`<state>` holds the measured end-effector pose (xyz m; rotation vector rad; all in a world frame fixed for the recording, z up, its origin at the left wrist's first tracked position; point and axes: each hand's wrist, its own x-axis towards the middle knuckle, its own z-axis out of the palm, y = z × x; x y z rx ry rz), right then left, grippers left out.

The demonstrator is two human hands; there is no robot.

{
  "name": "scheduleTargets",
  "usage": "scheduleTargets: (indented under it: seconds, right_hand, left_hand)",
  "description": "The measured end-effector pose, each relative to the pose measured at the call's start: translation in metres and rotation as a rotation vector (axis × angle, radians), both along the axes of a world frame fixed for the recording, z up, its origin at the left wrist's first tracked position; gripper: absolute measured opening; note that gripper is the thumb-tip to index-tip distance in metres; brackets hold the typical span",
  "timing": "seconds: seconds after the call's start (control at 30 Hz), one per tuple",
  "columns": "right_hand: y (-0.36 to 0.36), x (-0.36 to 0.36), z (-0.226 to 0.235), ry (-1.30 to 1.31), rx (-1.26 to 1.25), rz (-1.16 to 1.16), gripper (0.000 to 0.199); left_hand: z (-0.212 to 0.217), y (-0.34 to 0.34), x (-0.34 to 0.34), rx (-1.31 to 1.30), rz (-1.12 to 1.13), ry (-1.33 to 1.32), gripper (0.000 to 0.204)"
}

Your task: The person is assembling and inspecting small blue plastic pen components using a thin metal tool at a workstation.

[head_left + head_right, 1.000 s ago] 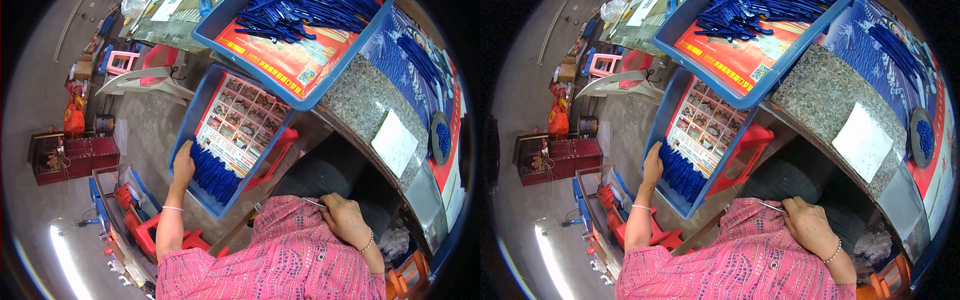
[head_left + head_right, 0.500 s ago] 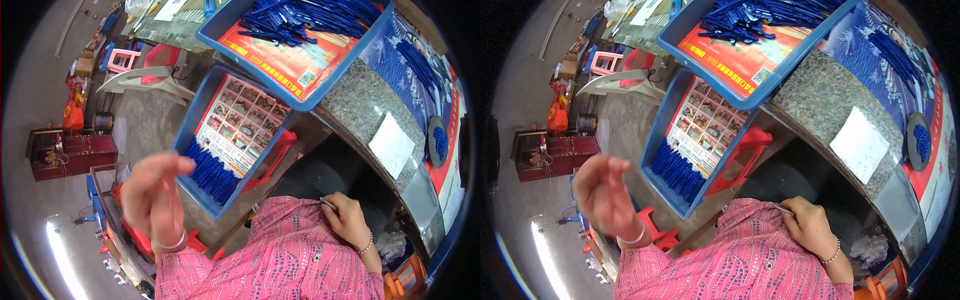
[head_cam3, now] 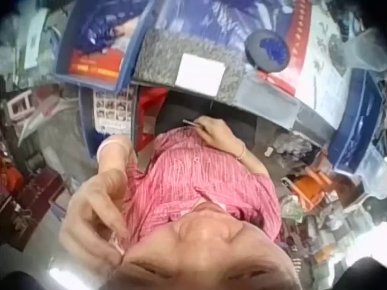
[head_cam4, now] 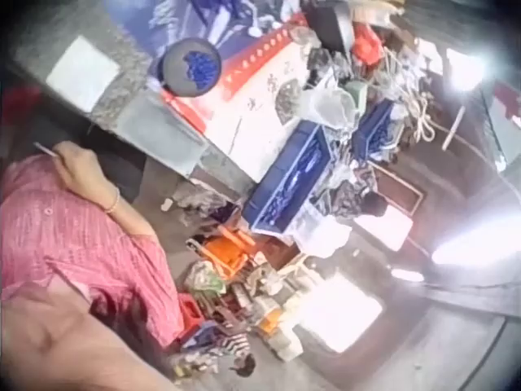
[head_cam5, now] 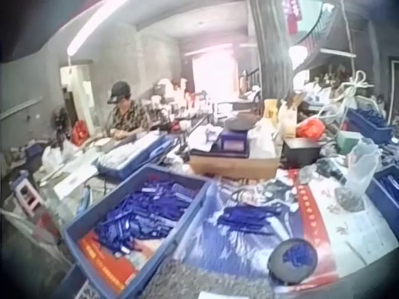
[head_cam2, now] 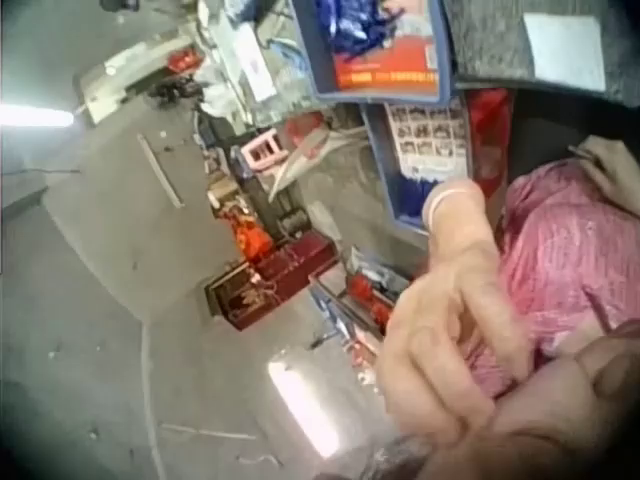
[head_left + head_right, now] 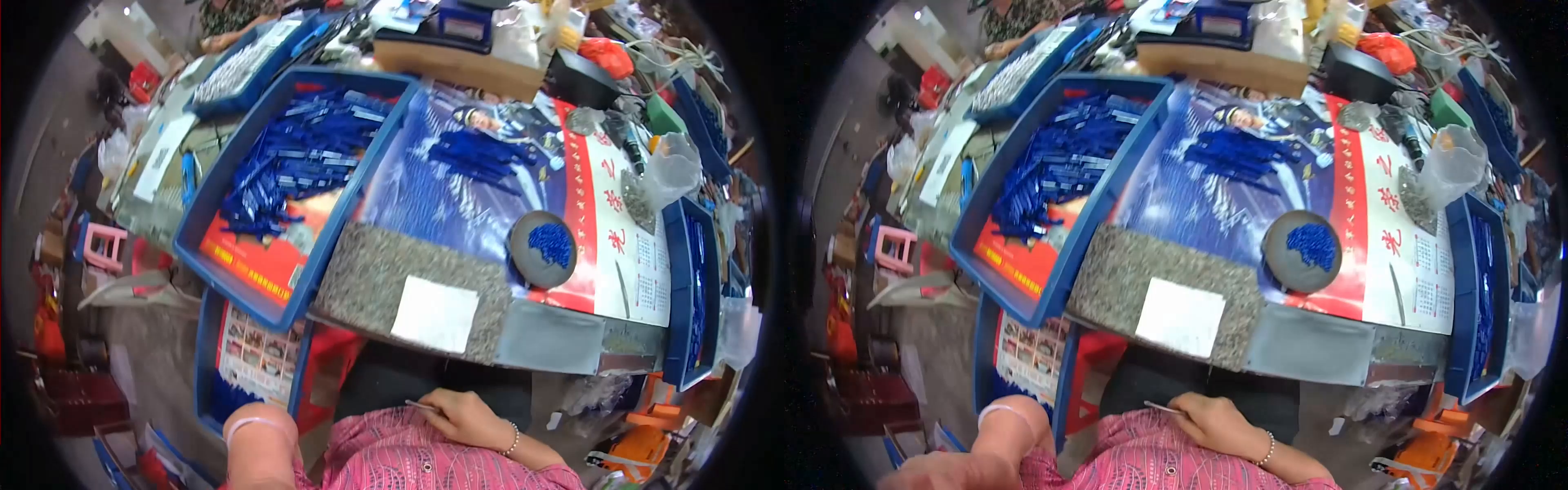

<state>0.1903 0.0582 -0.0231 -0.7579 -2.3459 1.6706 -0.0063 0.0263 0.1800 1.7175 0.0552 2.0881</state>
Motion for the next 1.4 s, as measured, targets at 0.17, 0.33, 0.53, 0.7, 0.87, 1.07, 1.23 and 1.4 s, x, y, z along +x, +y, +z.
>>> scheduleTargets:
  seconds: [0.17, 0.33, 0.53, 0.7, 0.87, 1.07, 1.23, 1.4]
  right_hand:
    - [0.011, 0.01, -0.001, 0.065, 0.003, -0.009, 0.019]
    - [0.018, 0.02, -0.011, 0.111, 0.008, 0.001, 0.02]
    - [0.018, 0.027, -0.011, 0.087, 0.019, -0.007, 0.021]
    - [0.021, 0.025, 0.005, 0.104, 0.0, -0.066, 0.019]
    - [0.019, 0.024, 0.007, 0.066, 0.017, -0.028, 0.02]
    - [0.013, 0.02, 0.014, 0.01, 0.026, 0.024, 0.024]
    - [0.006, 0.022, 0.019, 0.118, 0.11, -0.043, 0.018]
    - [0.005, 0.021, 0.035, 0.136, 0.048, -0.108, 0.015]
  left_hand:
    - [-0.014, 0.052, 0.001, -0.316, -0.045, 0.366, 0.01]
    - [-0.098, 0.174, 0.042, -0.775, 0.507, 0.8, 0.016]
    - [-0.171, 0.27, 0.045, -0.618, 0.842, 1.426, 0.013]
    - [-0.19, 0.282, 0.042, -0.636, 0.787, 1.454, 0.013]
    - [-0.188, 0.291, 0.038, -0.736, 0.635, 1.406, 0.02]
    - [-0.189, 0.302, 0.035, -0.722, 0.638, 1.461, 0.015]
    - [-0.192, 0.295, 0.043, -0.587, 0.776, 1.504, 0.011]
    - [-0.192, 0.279, 0.035, -0.387, 0.906, 1.479, 0.011]
